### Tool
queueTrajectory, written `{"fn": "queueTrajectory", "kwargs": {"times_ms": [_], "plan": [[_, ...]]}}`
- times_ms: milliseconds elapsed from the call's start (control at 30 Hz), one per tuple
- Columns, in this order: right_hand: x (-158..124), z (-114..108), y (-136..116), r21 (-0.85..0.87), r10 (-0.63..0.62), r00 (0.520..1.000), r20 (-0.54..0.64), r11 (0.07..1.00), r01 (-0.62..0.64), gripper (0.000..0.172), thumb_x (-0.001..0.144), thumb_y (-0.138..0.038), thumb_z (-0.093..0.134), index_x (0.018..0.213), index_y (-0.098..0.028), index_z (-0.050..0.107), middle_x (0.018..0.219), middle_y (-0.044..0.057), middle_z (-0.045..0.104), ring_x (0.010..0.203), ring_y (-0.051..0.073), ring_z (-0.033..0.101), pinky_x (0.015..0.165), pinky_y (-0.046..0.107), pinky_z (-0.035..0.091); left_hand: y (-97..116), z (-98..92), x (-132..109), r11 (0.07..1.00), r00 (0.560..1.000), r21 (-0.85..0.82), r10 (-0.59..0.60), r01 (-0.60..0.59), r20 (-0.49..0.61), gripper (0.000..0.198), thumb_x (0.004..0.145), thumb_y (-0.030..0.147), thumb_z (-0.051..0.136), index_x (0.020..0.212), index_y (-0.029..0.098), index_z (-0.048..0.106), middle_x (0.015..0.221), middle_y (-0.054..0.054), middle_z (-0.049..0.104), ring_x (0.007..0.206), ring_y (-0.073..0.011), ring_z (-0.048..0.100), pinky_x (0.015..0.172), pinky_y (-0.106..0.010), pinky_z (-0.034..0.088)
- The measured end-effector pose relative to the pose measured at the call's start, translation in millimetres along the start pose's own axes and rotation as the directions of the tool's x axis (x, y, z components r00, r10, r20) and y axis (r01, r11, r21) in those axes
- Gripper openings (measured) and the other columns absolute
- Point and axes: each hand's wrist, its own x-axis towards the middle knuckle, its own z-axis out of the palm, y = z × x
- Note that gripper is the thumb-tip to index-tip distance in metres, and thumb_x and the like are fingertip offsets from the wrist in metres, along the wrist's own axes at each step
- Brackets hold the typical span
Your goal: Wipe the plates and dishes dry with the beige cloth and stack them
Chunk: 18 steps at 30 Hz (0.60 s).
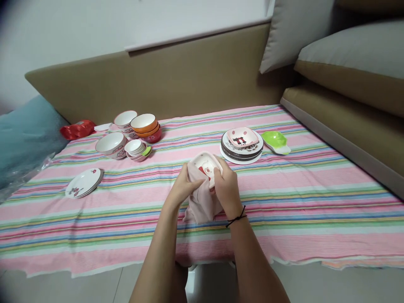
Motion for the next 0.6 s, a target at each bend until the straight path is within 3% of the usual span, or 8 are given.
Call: {"fn": "queueTrajectory", "kwargs": {"times_ms": [67, 200, 267, 333, 433, 533, 600], "plan": [[-1, 1, 0, 0.014, -0.016, 1.0, -0.004, 1.0, 0.017, 0.041, 0.085, -0.03, 0.042, 0.122, -0.022, 0.058, 0.089, 0.005, 0.069, 0.073, 0.023, 0.063, 0.068, 0.037, 0.051, -1, 4.5, 2, 1.0, 0.999, 0.011, -0.024, 0.025, -0.032, 0.05, 0.065, 0.023, 0.076, 0.105, 0.019, 0.046, 0.103, -0.004, 0.061, 0.095, -0.0205, 0.06, 0.075, -0.025, 0.046], [-1, 2, -3, 0.012, -0.017, 0.995, 0.099, 1.0, 0.016, 0.041, 0.09, -0.035, 0.041, 0.126, -0.024, 0.055, 0.098, 0.005, 0.069, 0.081, 0.024, 0.065, 0.073, 0.037, 0.051, 0, 10.1, 5, 0.947, 0.965, 0.281, -0.084, 0.155, -0.247, 0.045, 0.063, 0.031, 0.079, 0.095, 0.02, 0.049, 0.088, -0.005, 0.065, 0.084, -0.0239, 0.062, 0.067, -0.027, 0.043], [-1, 2, -6, 0.018, -0.056, 0.989, 0.133, 0.998, 0.054, 0.039, 0.09, -0.036, 0.042, 0.125, -0.023, 0.056, 0.11, 0.006, 0.068, 0.096, 0.025, 0.063, 0.082, 0.037, 0.049, 1, 9.7, 5, 0.902, 0.932, 0.377, -0.068, 0.21, -0.356, 0.029, 0.074, 0.039, 0.07, 0.089, 0.02, 0.053, 0.083, -0.007, 0.066, 0.082, -0.0259, 0.062, 0.067, -0.029, 0.042], [0, 2, -9, 0.03, -0.102, 0.986, 0.134, 0.995, 0.098, 0.039, 0.09, -0.036, 0.043, 0.124, -0.023, 0.056, 0.119, 0.006, 0.064, 0.108, 0.025, 0.059, 0.091, 0.037, 0.046, 3, 8.4, 4, 0.9, 0.919, 0.393, -0.02, 0.189, -0.395, 0.019, 0.086, 0.04, 0.056, 0.085, 0.021, 0.057, 0.082, -0.007, 0.067, 0.082, -0.0253, 0.062, 0.068, -0.029, 0.041], [-1, 4, -11, 0.029, -0.11, 0.993, 0.036, 0.994, 0.109, 0.038, 0.091, -0.035, 0.042, 0.123, -0.021, 0.057, 0.123, 0.007, 0.063, 0.114, 0.024, 0.055, 0.096, 0.037, 0.043, 9, 10.5, 2, 0.948, 0.914, 0.306, 0.042, 0.092, -0.403, 0.026, 0.093, 0.037, 0.043, 0.079, 0.021, 0.058, 0.077, -0.005, 0.066, 0.076, -0.0214, 0.061, 0.065, -0.027, 0.04], [-4, 12, -13, 0.074, -0.077, 0.986, -0.147, 0.993, 0.089, 0.041, 0.092, -0.033, 0.04, 0.128, -0.02, 0.053, 0.132, 0.009, 0.056, 0.123, 0.024, 0.049, 0.103, 0.04, 0.037, 16, 20.5, -2, 0.975, 0.9, 0.2, 0.001, 0.096, -0.436, 0.042, 0.095, 0.042, 0.034, 0.066, 0.02, 0.054, 0.062, -0.003, 0.06, 0.062, -0.0182, 0.057, 0.056, -0.026, 0.036], [-5, 17, -15, 0.127, -0.041, 0.979, -0.202, 0.99, 0.068, 0.044, 0.092, -0.033, 0.039, 0.133, -0.02, 0.047, 0.137, 0.01, 0.051, 0.126, 0.023, 0.046, 0.104, 0.041, 0.037, 18, 27.7, -4, 0.985, 0.901, 0.138, -0.037, 0.106, -0.432, 0.042, 0.094, 0.042, 0.036, 0.062, 0.019, 0.052, 0.06, -0.003, 0.058, 0.059, -0.017, 0.055, 0.054, -0.026, 0.035]]}}
